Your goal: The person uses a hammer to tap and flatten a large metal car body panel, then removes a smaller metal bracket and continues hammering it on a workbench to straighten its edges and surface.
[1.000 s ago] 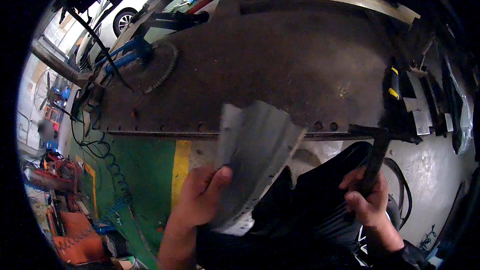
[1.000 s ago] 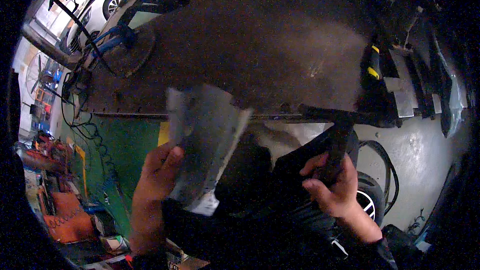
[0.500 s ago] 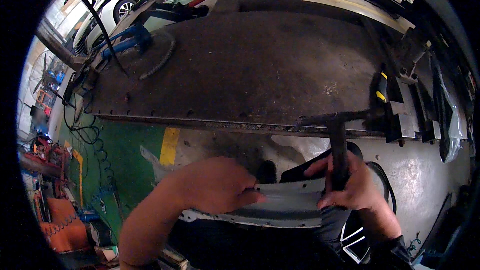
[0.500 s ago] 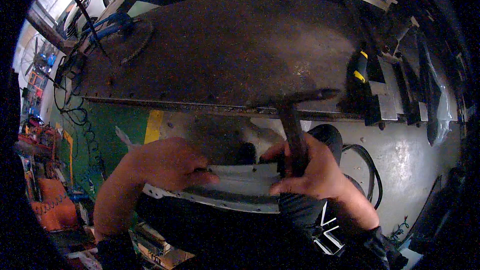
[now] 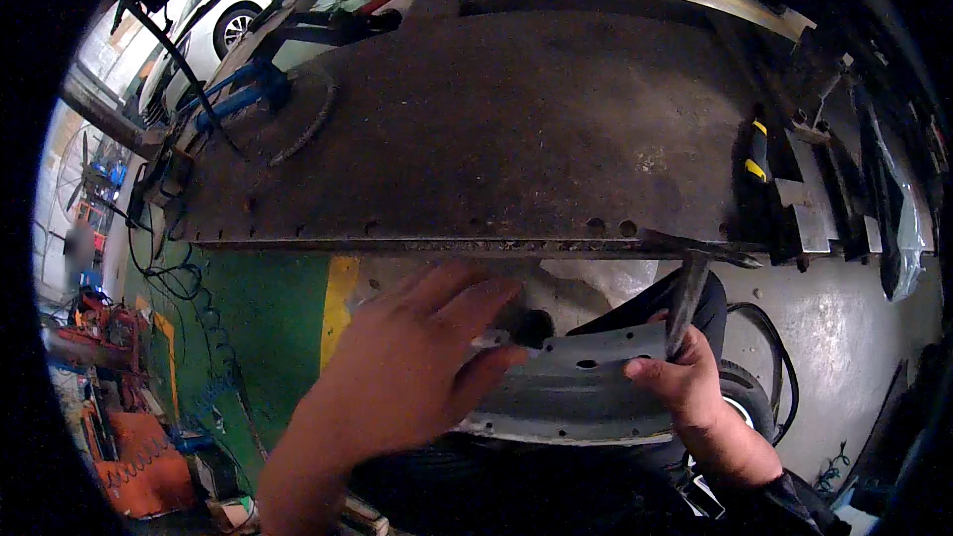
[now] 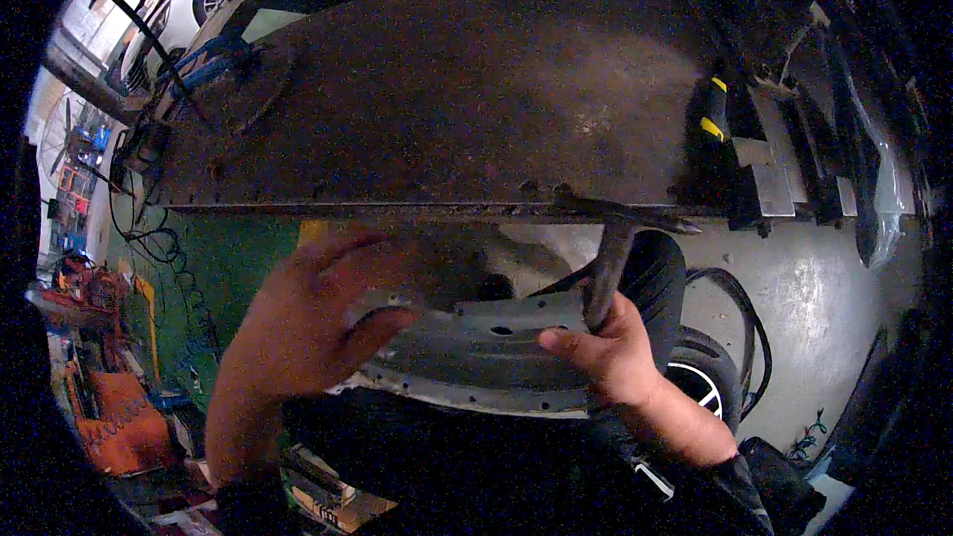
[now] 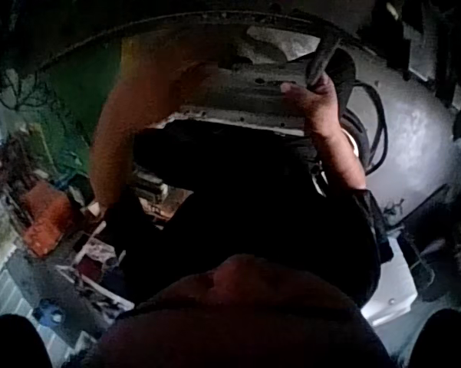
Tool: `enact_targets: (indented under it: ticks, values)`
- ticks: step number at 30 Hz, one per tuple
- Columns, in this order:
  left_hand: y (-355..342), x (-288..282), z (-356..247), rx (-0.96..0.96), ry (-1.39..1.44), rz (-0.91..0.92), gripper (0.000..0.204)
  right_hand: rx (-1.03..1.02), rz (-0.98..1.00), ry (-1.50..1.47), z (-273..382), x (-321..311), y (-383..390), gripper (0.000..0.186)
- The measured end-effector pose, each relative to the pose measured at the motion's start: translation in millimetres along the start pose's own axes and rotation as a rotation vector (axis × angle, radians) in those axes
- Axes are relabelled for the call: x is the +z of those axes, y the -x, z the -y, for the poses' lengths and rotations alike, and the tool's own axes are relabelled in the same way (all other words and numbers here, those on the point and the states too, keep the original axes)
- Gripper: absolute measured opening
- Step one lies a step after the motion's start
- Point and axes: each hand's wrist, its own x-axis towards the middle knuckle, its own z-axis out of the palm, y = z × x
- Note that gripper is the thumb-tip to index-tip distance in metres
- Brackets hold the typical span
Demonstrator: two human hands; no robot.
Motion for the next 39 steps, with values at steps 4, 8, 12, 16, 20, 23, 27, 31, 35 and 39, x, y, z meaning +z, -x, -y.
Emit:
enact_targets:
  ticks: [4,8,12,16,20,23,27,31,35,39]
  values:
    - [90,-15,6,0.213,0.811,0.291,0.043,0.023,-0.11,-0.117,2,-7,2,0.042]
    - [117,65,0,-0.325,1.517,0.241,0.052,-0.115,-0.094,-0.142,5,-22,-8,0.043]
    - [81,134,31,-0.416,1.856,-0.199,0.059,-0.28,-0.099,-0.116,3,-28,-19,0.045]
    - [52,132,25,0.126,2.276,-0.484,0.057,-0.304,-0.024,-0.085,9,-18,-29,0.048]
    - [49,149,55,-0.07,2.438,-0.523,0.06,-0.349,-0.062,0.054,2,-18,-39,0.052]
    - [46,154,67,-0.227,2.429,-0.585,0.062,-0.331,-0.12,0.108,-1,-14,-51,0.053]
    - [32,153,76,-0.22,2.229,-0.651,0.058,-0.271,-0.15,0.178,-3,-14,-69,0.052]
    - [34,166,98,-0.327,2.171,-0.715,0.054,-0.264,-0.163,0.251,8,-3,-83,0.044]
    - [30,160,108,-0.447,2.094,-0.807,0.06,-0.247,-0.179,0.25,0,-11,-90,0.035]
    - [17,158,114,-0.328,2.15,-0.866,0.064,-0.257,-0.301,0.268,12,3,-97,0.027]
